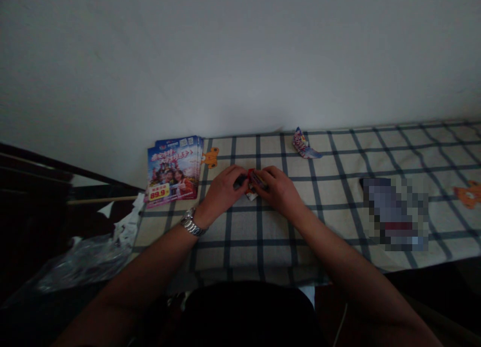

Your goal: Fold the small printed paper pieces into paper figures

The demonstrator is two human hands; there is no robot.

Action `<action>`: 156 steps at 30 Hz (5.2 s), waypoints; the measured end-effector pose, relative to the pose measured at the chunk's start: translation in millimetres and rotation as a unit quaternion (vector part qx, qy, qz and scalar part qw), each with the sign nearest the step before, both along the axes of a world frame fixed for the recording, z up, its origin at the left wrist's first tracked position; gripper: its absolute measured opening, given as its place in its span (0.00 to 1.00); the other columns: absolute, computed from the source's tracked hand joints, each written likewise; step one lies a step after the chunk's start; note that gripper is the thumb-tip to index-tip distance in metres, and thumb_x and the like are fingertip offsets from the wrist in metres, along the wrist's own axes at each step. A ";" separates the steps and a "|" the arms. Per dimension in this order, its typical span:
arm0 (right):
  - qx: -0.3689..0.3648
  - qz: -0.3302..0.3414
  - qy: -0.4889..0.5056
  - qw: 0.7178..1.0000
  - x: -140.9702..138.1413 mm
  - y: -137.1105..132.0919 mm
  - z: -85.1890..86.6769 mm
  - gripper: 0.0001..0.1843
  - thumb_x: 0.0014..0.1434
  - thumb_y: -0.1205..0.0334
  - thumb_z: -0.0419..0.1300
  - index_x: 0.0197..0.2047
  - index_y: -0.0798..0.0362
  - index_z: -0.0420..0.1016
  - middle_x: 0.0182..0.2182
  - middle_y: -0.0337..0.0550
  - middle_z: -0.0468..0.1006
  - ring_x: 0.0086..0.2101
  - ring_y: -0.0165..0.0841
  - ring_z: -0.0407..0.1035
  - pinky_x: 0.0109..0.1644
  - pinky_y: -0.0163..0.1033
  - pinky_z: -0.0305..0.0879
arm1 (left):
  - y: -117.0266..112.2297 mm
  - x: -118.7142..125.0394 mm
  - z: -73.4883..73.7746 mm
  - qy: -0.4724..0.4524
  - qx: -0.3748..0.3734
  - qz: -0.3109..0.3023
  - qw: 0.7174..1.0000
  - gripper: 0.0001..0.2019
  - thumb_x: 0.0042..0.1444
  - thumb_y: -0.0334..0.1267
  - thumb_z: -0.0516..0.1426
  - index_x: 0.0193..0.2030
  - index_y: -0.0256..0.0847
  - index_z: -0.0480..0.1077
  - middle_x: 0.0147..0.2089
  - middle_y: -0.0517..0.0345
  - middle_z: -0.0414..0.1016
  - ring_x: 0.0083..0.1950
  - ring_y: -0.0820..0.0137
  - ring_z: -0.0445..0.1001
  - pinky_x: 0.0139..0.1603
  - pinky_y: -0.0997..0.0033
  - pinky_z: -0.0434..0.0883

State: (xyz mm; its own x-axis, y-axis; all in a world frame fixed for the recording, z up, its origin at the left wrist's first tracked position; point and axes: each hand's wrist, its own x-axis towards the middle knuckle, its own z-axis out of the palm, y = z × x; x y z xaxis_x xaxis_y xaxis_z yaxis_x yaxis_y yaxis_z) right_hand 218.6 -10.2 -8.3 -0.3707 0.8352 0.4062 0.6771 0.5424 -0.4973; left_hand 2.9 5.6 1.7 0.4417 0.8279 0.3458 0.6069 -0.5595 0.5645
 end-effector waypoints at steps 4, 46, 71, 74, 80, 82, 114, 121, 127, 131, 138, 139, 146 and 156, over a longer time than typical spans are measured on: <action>0.000 -0.002 -0.021 1.000 -0.5 -1.6 3.2 0.18 0.70 0.60 0.61 0.62 0.49 0.74 0.48 0.53 0.79 0.47 0.45 0.76 0.52 0.51 0.78 | 0.9 0.4 -0.8 -0.003 -0.002 0.003 1.000 0.04 0.67 0.31 0.60 0.47 0.41 0.71 0.45 0.56 0.75 0.48 0.65 0.75 0.51 0.63 0.74; 0.004 0.022 -0.062 0.998 -0.6 -4.0 5.7 0.16 0.72 0.62 0.59 0.61 0.46 0.72 0.53 0.52 0.76 0.51 0.45 0.74 0.55 0.54 0.76 | 1.7 0.8 -4.8 0.005 0.003 0.001 1.000 0.05 0.67 0.31 0.60 0.48 0.42 0.72 0.47 0.55 0.75 0.50 0.64 0.75 0.51 0.62 0.75; 0.019 0.031 -0.066 0.997 0.2 -2.4 0.8 0.14 0.71 0.58 0.60 0.58 0.48 0.75 0.54 0.54 0.76 0.48 0.45 0.74 0.52 0.55 0.77 | 2.0 0.8 -7.0 0.011 0.003 -0.002 1.000 0.06 0.66 0.30 0.60 0.49 0.42 0.72 0.48 0.54 0.75 0.52 0.63 0.74 0.55 0.59 0.74; 0.018 0.034 -0.055 0.998 0.8 -1.3 0.0 0.13 0.71 0.59 0.59 0.57 0.47 0.76 0.53 0.54 0.77 0.48 0.45 0.74 0.52 0.55 0.77 | 1.6 0.8 -6.8 0.013 0.007 -0.001 1.000 0.06 0.66 0.31 0.60 0.49 0.42 0.72 0.48 0.54 0.75 0.52 0.62 0.74 0.55 0.58 0.74; -0.012 0.042 0.008 0.999 4.4 0.3 5.0 0.07 0.71 0.62 0.58 0.50 0.48 0.76 0.50 0.50 0.79 0.51 0.43 0.75 0.56 0.51 0.75 | 1.3 1.3 -6.9 0.028 0.018 -0.013 0.999 0.08 0.66 0.33 0.62 0.51 0.42 0.73 0.51 0.52 0.75 0.53 0.62 0.73 0.55 0.58 0.74; -0.026 0.031 0.022 0.999 5.3 0.1 7.4 0.07 0.72 0.63 0.57 0.50 0.48 0.75 0.48 0.49 0.79 0.48 0.42 0.76 0.54 0.49 0.76 | 1.4 1.2 -6.8 0.035 0.020 -0.024 0.999 0.09 0.66 0.34 0.63 0.51 0.41 0.74 0.52 0.52 0.74 0.54 0.61 0.73 0.56 0.58 0.74; -0.068 -0.044 0.066 0.994 7.9 4.1 4.3 0.14 0.70 0.57 0.61 0.56 0.51 0.78 0.45 0.50 0.79 0.43 0.41 0.76 0.49 0.47 0.75 | -3.4 1.1 -7.3 0.066 0.040 -0.034 0.996 0.21 0.65 0.43 0.65 0.62 0.42 0.68 0.56 0.49 0.69 0.54 0.59 0.73 0.55 0.56 0.76; -0.114 -0.050 0.086 0.989 11.4 5.4 5.1 0.12 0.67 0.58 0.62 0.52 0.50 0.79 0.39 0.46 0.82 0.36 0.39 0.76 0.42 0.44 0.73 | -2.0 0.0 -10.1 0.002 0.023 -0.077 0.997 0.20 0.68 0.43 0.62 0.63 0.47 0.66 0.58 0.51 0.67 0.56 0.63 0.74 0.58 0.59 0.78; -0.176 -0.059 0.153 0.971 15.3 4.8 0.2 0.13 0.65 0.54 0.65 0.50 0.48 0.79 0.36 0.42 0.83 0.34 0.36 0.77 0.40 0.42 0.74 | -1.8 0.8 -7.8 -0.070 -0.017 -0.063 0.995 0.16 0.67 0.36 0.62 0.60 0.46 0.68 0.55 0.52 0.69 0.57 0.63 0.74 0.61 0.57 0.77; -0.208 -0.042 0.246 0.946 14.3 5.0 1.9 0.14 0.63 0.50 0.68 0.47 0.48 0.79 0.39 0.43 0.84 0.39 0.38 0.80 0.46 0.44 0.77 | 0.0 -0.6 -8.0 -0.126 -0.060 -0.027 0.990 0.11 0.70 0.37 0.59 0.57 0.43 0.71 0.50 0.53 0.73 0.47 0.67 0.77 0.51 0.63 0.78; -0.223 -0.040 0.306 0.925 11.7 5.3 8.5 0.16 0.59 0.47 0.71 0.43 0.49 0.79 0.37 0.44 0.84 0.37 0.37 0.79 0.44 0.44 0.78 | 5.6 -2.1 -12.0 -0.172 -0.108 -0.026 0.979 0.06 0.69 0.40 0.60 0.48 0.43 0.75 0.43 0.57 0.80 0.44 0.68 0.80 0.48 0.66 0.77; -0.225 -0.039 0.312 0.922 11.6 5.4 7.9 0.17 0.59 0.47 0.71 0.43 0.49 0.79 0.38 0.44 0.84 0.38 0.37 0.79 0.44 0.44 0.78 | 6.0 -2.2 -12.5 -0.175 -0.103 -0.025 0.979 0.06 0.69 0.40 0.60 0.48 0.43 0.75 0.43 0.57 0.81 0.44 0.68 0.80 0.48 0.67 0.76; -0.261 -0.036 0.292 0.919 12.1 4.8 7.2 0.16 0.62 0.45 0.68 0.45 0.48 0.81 0.39 0.44 0.85 0.38 0.38 0.79 0.45 0.44 0.76 | 5.2 -2.1 -12.9 -0.174 -0.089 -0.030 0.980 0.05 0.68 0.40 0.61 0.46 0.44 0.76 0.42 0.59 0.80 0.42 0.70 0.78 0.46 0.69 0.75; -0.243 -0.036 0.242 0.939 13.5 3.1 10.8 0.16 0.65 0.46 0.65 0.40 0.50 0.82 0.34 0.42 0.85 0.34 0.37 0.77 0.40 0.42 0.73 | 3.0 -2.7 -3.7 -0.193 -0.098 -0.030 0.976 0.05 0.68 0.40 0.61 0.46 0.43 0.76 0.43 0.58 0.80 0.44 0.69 0.78 0.48 0.68 0.75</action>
State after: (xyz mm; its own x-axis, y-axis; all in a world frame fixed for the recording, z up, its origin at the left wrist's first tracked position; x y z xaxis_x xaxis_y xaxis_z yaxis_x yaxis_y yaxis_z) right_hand 232.0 -7.1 2.5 -0.1771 0.9812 0.0769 0.3332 0.1333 -0.9334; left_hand 0.2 8.6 -2.1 0.3606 0.8709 0.3340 0.2977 -0.4468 0.8437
